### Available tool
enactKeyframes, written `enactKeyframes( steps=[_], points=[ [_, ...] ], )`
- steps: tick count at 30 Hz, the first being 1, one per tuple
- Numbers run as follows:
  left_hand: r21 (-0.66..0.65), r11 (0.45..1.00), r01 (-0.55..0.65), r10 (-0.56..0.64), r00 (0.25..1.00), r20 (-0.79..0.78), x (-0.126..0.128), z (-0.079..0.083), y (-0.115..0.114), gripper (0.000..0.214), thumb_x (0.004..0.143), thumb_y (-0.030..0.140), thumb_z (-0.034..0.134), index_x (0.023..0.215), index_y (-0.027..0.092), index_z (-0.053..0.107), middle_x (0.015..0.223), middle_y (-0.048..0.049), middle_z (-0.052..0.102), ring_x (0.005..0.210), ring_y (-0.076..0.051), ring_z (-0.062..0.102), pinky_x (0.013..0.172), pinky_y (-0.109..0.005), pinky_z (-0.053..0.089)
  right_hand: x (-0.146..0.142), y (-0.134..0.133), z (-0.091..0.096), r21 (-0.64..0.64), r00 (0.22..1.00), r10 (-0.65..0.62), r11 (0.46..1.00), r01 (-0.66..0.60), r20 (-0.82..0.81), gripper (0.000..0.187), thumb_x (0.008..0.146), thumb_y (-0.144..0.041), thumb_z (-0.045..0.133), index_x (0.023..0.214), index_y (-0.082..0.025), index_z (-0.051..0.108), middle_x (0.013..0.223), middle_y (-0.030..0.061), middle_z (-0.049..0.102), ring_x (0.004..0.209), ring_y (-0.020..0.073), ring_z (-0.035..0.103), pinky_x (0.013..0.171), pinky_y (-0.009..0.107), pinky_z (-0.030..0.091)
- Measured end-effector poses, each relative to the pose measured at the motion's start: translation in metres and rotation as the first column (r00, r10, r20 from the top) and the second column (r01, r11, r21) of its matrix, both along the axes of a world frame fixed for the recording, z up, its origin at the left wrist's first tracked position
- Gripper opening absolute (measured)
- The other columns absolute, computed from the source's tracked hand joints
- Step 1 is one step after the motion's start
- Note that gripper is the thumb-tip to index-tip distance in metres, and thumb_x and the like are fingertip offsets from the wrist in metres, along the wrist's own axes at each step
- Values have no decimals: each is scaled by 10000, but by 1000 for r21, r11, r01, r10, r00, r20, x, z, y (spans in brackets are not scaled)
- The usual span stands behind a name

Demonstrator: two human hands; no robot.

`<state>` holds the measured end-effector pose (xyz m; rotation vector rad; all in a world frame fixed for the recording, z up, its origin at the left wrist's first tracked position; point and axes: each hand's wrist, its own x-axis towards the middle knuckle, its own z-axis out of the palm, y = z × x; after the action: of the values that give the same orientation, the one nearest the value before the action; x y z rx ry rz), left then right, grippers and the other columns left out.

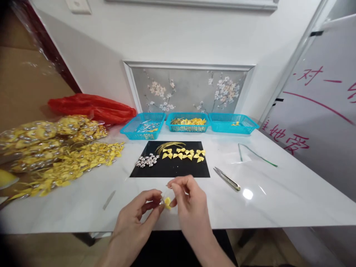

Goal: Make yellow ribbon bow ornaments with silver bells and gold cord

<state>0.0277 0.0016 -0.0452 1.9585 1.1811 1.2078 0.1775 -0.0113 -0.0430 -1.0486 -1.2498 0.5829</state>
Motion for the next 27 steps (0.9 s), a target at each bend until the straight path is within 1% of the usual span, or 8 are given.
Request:
enactKeyframes(
  steps=[5,10,14,17,19,22,24,27],
  points=[
    [-123,992,-28,22,999,-44,0,-13,-3,192,809,175,631,971,253,699,872,-18,716,720,-202,650,720,-351,555,1,11,22,-45,867,251,953,-299,-431,228,1020,-364,512,865,-212,443,797,-25,662,568,86,660,517,214,571],
    [-285,958,30,-29,1000,7,-3,-8,1,210,769,175,670,952,266,715,974,-35,703,851,-242,630,835,-409,503,-3,15,23,-6,825,317,932,-362,-468,229,994,-385,582,900,-202,481,736,-69,617,454,7,455,512,165,492],
    [-460,878,133,-61,984,168,-11,7,10,320,723,257,787,1030,251,698,1199,-66,652,1090,-275,592,981,-418,448,0,15,24,-1,771,380,896,-443,-511,192,1001,-384,571,957,-208,506,669,-86,566,421,2,337,463,154,415],
    [-588,757,284,-60,927,371,-11,16,13,371,860,460,675,1145,226,633,1307,-102,612,1257,-266,533,1071,-398,412,2,13,34,47,688,468,843,-535,-555,143,1002,-354,569,975,-221,525,638,-96,534,416,4,274,444,142,369],
    [-658,630,412,-48,867,497,-7,18,12,441,943,554,510,1224,221,574,1288,-124,630,1186,-250,606,1010,-407,483,4,10,45,108,606,539,792,-601,-586,92,1002,-308,567,973,-224,545,629,-91,531,413,4,239,429,126,325],
    [-711,361,603,-31,770,637,-1,19,8,507,970,596,407,1220,184,564,1048,-143,719,819,-205,731,685,-321,602,8,7,59,170,522,603,737,-655,-603,57,1004,-264,551,966,-226,569,598,-93,497,404,7,183,409,116,282],
    [-690,213,691,-1,707,708,1,19,4,480,968,579,440,1136,162,607,886,-126,738,622,-152,708,497,-204,549,12,5,65,179,501,626,713,-678,-597,59,1005,-243,542,962,-226,578,579,-100,459,403,10,158,407,114,282],
    [-633,156,758,51,634,772,0,21,-2,335,920,481,615,998,158,658,796,-94,736,550,-106,676,429,-121,493,20,2,68,182,496,638,703,-687,-589,104,1020,-216,502,969,-219,593,593,-91,456,410,11,158,416,111,288]
  ],
)
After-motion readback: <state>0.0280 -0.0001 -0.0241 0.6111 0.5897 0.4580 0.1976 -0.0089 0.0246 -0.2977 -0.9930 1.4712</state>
